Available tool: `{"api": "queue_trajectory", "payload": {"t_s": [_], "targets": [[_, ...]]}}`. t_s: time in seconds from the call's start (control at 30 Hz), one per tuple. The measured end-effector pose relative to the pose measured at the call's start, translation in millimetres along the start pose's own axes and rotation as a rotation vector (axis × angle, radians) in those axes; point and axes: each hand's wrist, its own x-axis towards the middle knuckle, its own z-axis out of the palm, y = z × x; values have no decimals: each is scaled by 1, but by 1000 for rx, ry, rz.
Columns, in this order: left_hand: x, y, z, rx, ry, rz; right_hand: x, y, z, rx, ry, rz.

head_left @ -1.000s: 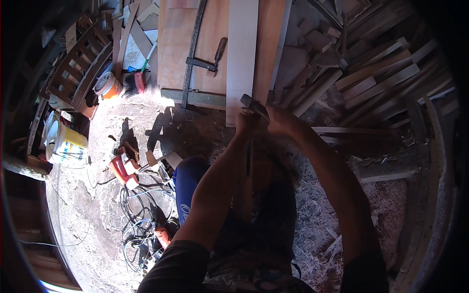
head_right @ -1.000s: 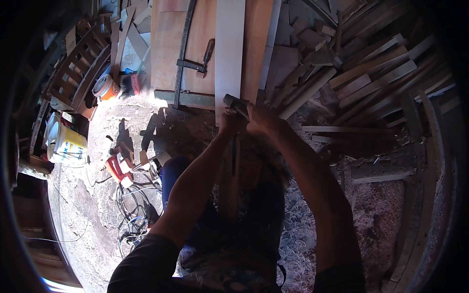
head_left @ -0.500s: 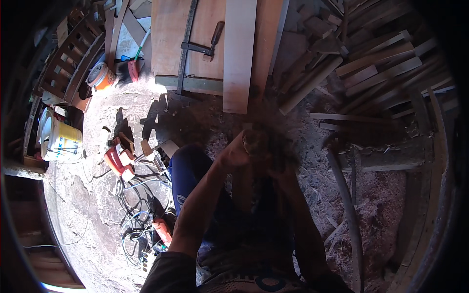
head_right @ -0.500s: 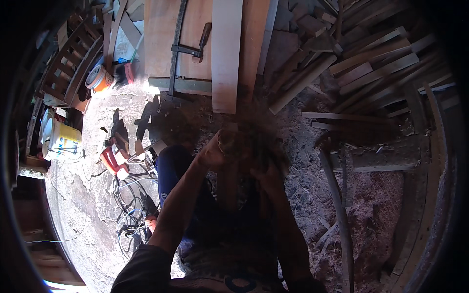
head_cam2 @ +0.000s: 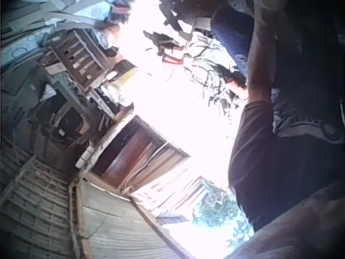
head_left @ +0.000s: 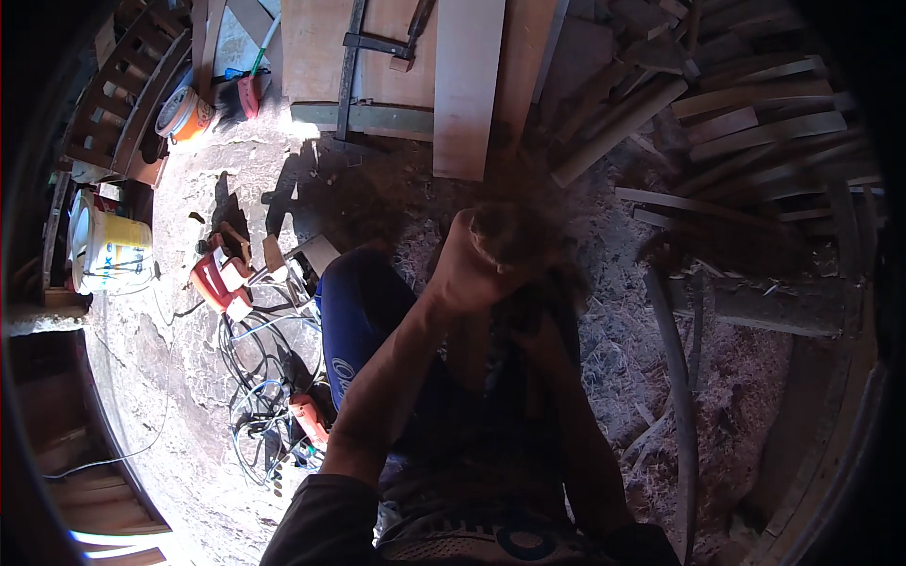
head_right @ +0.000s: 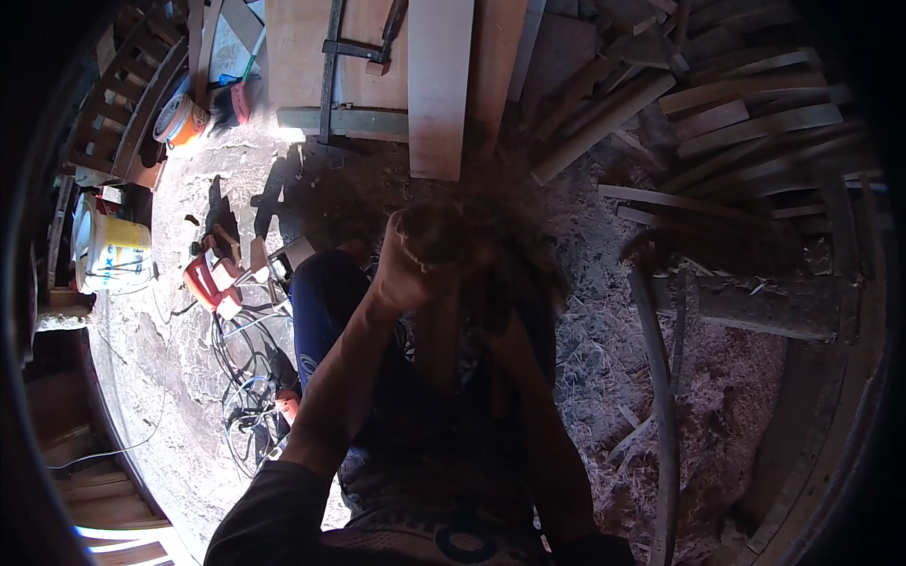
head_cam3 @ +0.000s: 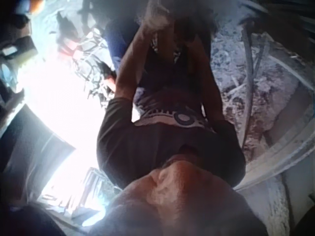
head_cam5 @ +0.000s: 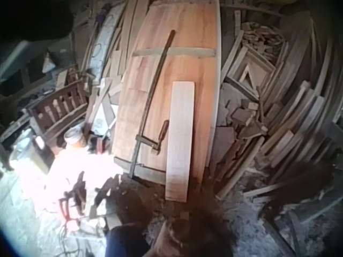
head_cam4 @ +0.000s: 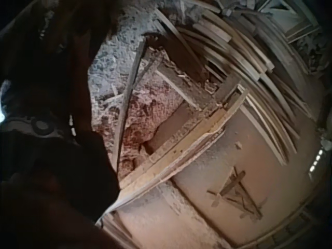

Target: The person uses an axe to strike a carving tool to shape a piece of wood held between their legs.

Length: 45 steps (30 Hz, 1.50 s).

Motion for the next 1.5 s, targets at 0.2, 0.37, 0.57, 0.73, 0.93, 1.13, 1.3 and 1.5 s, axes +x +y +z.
{"api": "queue_trajectory", "payload": {"t_s": [0.2, 0.37, 0.57, 0.73, 0.93, 1.13, 1.3, 1.5], "targets": [[37, 23, -4, 151, 210, 258, -14, -51, 11, -10, 33, 42], [41, -36, -10, 66, 173, 130, -12, -50, 11, -22, 67, 16], [40, -55, -13, -27, 201, 13, -14, -58, 13, -5, 32, 26], [43, -55, -9, -14, 202, -30, -10, -36, 10, 31, 25, 5], [20, -86, 1, 98, 209, 149, -24, -92, 6, 5, 58, 97], [15, -81, 2, 27, 111, -1, -38, -188, -21, -244, 168, -290], [11, -93, -11, 78, 37, 123, -72, -329, -30, -598, 308, -729], [18, -92, 1, 58, 50, 299, -51, -315, -32, -1155, -38, -484]]}}
